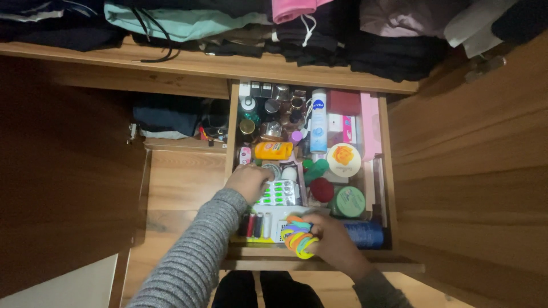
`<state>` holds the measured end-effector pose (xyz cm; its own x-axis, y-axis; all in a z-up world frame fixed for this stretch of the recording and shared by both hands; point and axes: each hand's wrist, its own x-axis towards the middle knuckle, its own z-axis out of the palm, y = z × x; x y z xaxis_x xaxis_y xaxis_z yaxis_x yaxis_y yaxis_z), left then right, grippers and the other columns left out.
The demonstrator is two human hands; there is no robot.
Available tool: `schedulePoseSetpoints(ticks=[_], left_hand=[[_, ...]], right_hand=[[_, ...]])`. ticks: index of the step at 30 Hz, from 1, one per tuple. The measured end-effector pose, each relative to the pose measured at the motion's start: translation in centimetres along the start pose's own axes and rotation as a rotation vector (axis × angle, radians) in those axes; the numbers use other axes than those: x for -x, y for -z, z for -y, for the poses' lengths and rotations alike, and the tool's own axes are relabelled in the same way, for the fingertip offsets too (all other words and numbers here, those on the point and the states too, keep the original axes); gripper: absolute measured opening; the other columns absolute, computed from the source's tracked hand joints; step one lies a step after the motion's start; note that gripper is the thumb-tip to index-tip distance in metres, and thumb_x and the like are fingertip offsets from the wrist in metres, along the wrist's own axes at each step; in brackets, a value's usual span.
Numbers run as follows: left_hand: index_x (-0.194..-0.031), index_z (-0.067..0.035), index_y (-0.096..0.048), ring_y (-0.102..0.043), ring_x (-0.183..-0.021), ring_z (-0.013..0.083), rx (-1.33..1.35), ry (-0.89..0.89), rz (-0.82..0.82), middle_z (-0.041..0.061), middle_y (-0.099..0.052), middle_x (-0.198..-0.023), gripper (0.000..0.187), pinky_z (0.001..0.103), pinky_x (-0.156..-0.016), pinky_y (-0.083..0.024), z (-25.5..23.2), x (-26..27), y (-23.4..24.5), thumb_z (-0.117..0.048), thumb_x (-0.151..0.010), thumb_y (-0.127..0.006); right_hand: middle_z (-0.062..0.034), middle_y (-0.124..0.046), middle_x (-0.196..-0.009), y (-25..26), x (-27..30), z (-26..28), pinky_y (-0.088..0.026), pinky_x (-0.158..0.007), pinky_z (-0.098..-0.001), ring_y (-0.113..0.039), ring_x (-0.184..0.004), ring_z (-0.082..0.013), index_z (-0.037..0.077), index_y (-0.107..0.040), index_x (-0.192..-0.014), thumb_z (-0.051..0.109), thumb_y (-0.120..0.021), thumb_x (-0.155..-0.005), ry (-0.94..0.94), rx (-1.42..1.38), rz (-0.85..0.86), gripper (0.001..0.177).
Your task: A person is picking up various items from a bed and placing them into a drawer inside a closet to organize them.
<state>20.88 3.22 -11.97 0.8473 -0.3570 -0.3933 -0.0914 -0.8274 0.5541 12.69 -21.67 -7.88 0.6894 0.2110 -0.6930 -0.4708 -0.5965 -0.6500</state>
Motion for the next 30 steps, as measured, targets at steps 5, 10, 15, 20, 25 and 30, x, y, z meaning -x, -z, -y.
schedulePoseSetpoints(ticks=[5,10,15,20,25,30], left_hand=[[-0.125,-0.018,-0.071,-0.061,-0.117,0.0305,0.009,-0.077,-0.094,0.008,-0.071,-0.126,0.037,0.051,-0.108,-0.042,1.5,0.3,-1.2,-0.011,-0.089,-0.063],[-0.114,-0.015,-0.074,-0.061,-0.103,0.0313,0.152,-0.143,-0.355,0.009,-0.073,-0.114,0.037,0.044,-0.092,-0.049,1.6,4.8,-0.6,0.0,-0.084,-0.061],[-0.104,-0.017,-0.077,-0.062,-0.095,0.0287,0.242,-0.046,-0.442,0.005,-0.074,-0.099,0.023,0.042,-0.09,-0.047,2.2,11.3,-2.4,-0.008,-0.086,-0.066],[-0.121,-0.02,-0.073,-0.053,-0.104,0.0279,0.225,0.067,-0.28,0.0,-0.068,-0.11,0.048,0.043,-0.093,-0.039,2.7,14.4,-5.7,-0.006,-0.078,-0.058],[-0.131,-0.024,-0.065,-0.049,-0.106,0.0304,0.11,0.155,-0.209,0.002,-0.059,-0.107,0.055,0.047,-0.094,-0.034,1.9,14.7,-7.4,-0.039,-0.08,-0.078],[-0.108,-0.011,-0.069,-0.05,-0.104,0.0341,-0.01,0.126,-0.313,0.007,-0.064,-0.113,0.042,0.048,-0.091,-0.038,2.1,13.4,-9.6,-0.038,-0.079,-0.083]], right_hand=[[0.0005,-0.071,-0.118,-0.5,-1.3,-1.6,-0.053,-0.068,-0.024,-0.064,-0.082,-0.0096,0.012,-0.074,-0.128,0.001,-0.076,-0.073,0.125,0.099,0.011,0.056],[-0.0125,-0.068,-0.123,-1.7,-4.2,-1.9,-0.065,-0.083,-0.0327,-0.069,-0.106,-0.023,0.007,-0.07,-0.125,-0.008,-0.071,-0.076,0.591,0.062,0.078,0.052],[-0.0067,-0.07,-0.122,-4.5,-7.9,-1.7,-0.051,-0.09,-0.033,-0.067,-0.112,-0.0257,0.013,-0.071,-0.123,-0.01,-0.059,-0.052,0.893,0.359,0.162,0.076],[-0.0084,-0.055,-0.125,-6.4,-8.9,0.2,-0.046,-0.085,-0.0315,-0.06,-0.114,-0.0271,0.011,-0.069,-0.122,-0.022,-0.05,-0.057,0.785,0.461,0.341,0.076],[-0.0064,-0.053,-0.12,-6.7,-7.1,1.4,-0.042,-0.071,-0.0355,-0.055,-0.104,-0.0264,0.021,-0.059,-0.142,-0.017,-0.051,-0.068,0.7,0.663,0.293,0.084],[-0.0138,-0.058,-0.12,-7.0,-5.6,-0.9,-0.053,-0.072,-0.0435,-0.065,-0.1,-0.0304,0.012,-0.045,-0.137,-0.005,-0.07,-0.071,0.65,0.693,-0.018,0.072]])
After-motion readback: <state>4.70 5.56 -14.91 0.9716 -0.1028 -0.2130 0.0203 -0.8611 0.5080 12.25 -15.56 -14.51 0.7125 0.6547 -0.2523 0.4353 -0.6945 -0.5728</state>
